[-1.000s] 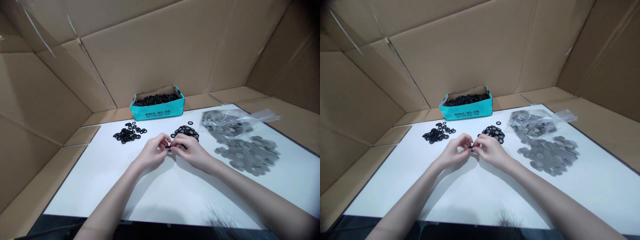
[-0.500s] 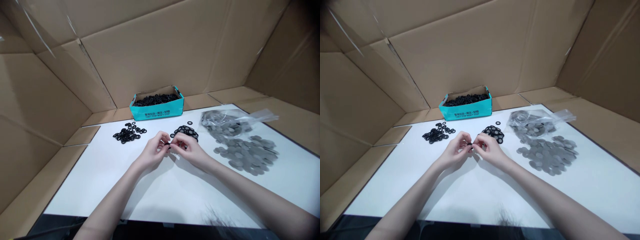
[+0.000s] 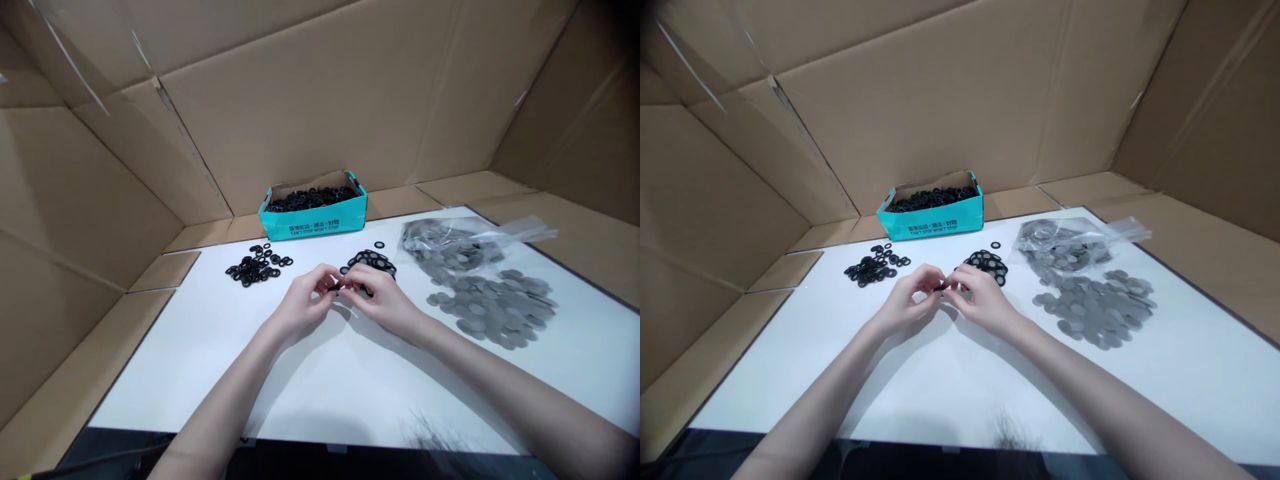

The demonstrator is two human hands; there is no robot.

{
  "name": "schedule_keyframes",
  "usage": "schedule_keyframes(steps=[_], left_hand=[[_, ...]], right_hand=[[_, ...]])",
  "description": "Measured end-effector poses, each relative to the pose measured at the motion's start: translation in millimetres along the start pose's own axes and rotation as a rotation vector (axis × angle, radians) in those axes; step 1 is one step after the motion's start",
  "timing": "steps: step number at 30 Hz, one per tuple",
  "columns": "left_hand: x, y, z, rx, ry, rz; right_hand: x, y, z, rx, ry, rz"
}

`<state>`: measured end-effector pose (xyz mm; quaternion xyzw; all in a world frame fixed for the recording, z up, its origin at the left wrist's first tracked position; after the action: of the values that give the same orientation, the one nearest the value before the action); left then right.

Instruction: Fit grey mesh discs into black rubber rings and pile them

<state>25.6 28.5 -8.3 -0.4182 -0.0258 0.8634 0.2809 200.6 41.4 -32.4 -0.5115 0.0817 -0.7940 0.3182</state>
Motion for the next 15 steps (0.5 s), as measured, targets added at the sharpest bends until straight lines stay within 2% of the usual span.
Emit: schedule_keyframes(steps=[4,10,15], left_hand=[[-0.7,-0.3,-2.0,-0.018,0.001,-0.002],[1.5,1.4,-5.8,-0.016,0.011,0.073],[1.1,1.0,-7.1,-0.006,0.020,0.034]], right_hand=[[1.1,-0.3,-0.7,0.007,-0.017,-0.006],[4.0,-1.1,0.7,-0.010,-0.064,-0.058],[1.5,-1.0,0.4,-0.005,-0.082,-0.079]])
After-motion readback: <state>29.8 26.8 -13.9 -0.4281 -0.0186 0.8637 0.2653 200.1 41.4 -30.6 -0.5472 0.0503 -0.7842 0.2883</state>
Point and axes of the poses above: each hand's wrist, its own y-axis away from the middle knuckle, its own z-axis out of the back of the hand, x = y × z, the point moved 2 cm from there along -y, towards the middle knuckle, and after that the axes turned 7 degrees about -y, right-handed, at the moved point
